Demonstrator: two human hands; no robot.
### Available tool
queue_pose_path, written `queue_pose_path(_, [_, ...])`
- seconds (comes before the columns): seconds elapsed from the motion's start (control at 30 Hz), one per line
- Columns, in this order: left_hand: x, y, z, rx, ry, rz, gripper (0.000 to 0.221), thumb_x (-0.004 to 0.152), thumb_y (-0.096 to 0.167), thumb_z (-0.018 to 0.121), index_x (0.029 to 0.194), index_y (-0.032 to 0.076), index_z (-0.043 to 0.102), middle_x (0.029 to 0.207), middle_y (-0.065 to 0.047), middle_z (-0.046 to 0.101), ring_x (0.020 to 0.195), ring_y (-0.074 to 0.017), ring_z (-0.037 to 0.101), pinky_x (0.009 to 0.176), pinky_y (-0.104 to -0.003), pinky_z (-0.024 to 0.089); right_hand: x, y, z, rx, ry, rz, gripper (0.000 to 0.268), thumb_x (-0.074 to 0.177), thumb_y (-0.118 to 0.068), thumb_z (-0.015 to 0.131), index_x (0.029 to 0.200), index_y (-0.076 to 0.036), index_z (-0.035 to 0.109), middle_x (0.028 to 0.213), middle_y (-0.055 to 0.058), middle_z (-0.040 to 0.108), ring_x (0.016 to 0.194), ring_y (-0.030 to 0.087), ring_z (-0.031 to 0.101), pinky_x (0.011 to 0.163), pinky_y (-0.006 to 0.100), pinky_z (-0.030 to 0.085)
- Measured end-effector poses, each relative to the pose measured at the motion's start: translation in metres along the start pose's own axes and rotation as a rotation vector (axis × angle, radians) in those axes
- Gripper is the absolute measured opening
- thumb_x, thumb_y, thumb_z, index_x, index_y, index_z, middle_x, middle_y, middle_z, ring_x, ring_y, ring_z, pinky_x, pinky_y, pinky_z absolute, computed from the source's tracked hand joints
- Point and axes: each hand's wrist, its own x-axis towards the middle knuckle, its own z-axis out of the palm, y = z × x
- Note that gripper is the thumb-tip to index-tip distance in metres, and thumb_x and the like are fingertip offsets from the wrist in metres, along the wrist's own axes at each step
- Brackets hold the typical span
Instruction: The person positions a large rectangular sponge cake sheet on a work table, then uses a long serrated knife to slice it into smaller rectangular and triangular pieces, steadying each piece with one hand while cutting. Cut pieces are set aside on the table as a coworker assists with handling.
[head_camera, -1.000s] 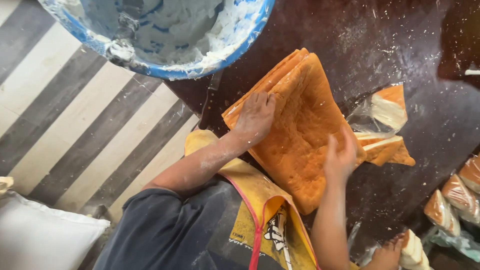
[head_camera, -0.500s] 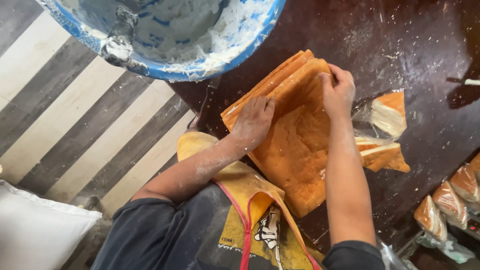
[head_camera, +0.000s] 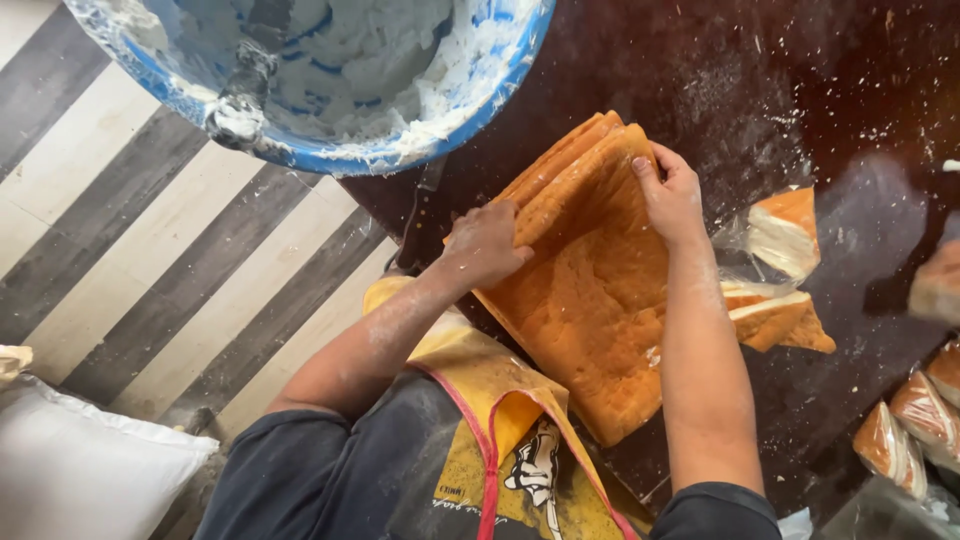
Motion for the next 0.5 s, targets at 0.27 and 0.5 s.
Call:
queue_pose_path(0.27, [0.001,-0.027,0.006,-0.282,0.101,0.053,0.057,0.08,0.026,0.076,0.131,0.009,0.058,0.121,-0.018,0.06,0.116,-0.0356,0.062,0.1,-0.045,0.049,0.01,-0.01,0.015,-0.116,0.115,0.055,0.034,0.104,-0.021,0.069,0.131,0.0,0.069,0.124,0.014,0.069,0.111,0.019,0.066,0.099,0.031,0.053])
queue_pose_path(0.5, [-0.005,-0.039,0.021,0.027,0.153,0.19,0.072,0.093,0.039,0.067,0.15,0.003,0.04,0.149,-0.024,0.044,0.139,-0.0412,0.042,0.112,-0.051,0.033,-0.046,0.006,0.008,-0.661,0.272,-0.039,0.056,0.114,-0.04,0.051,0.155,-0.002,0.049,0.161,0.021,0.043,0.148,0.037,0.04,0.123,0.057,0.028])
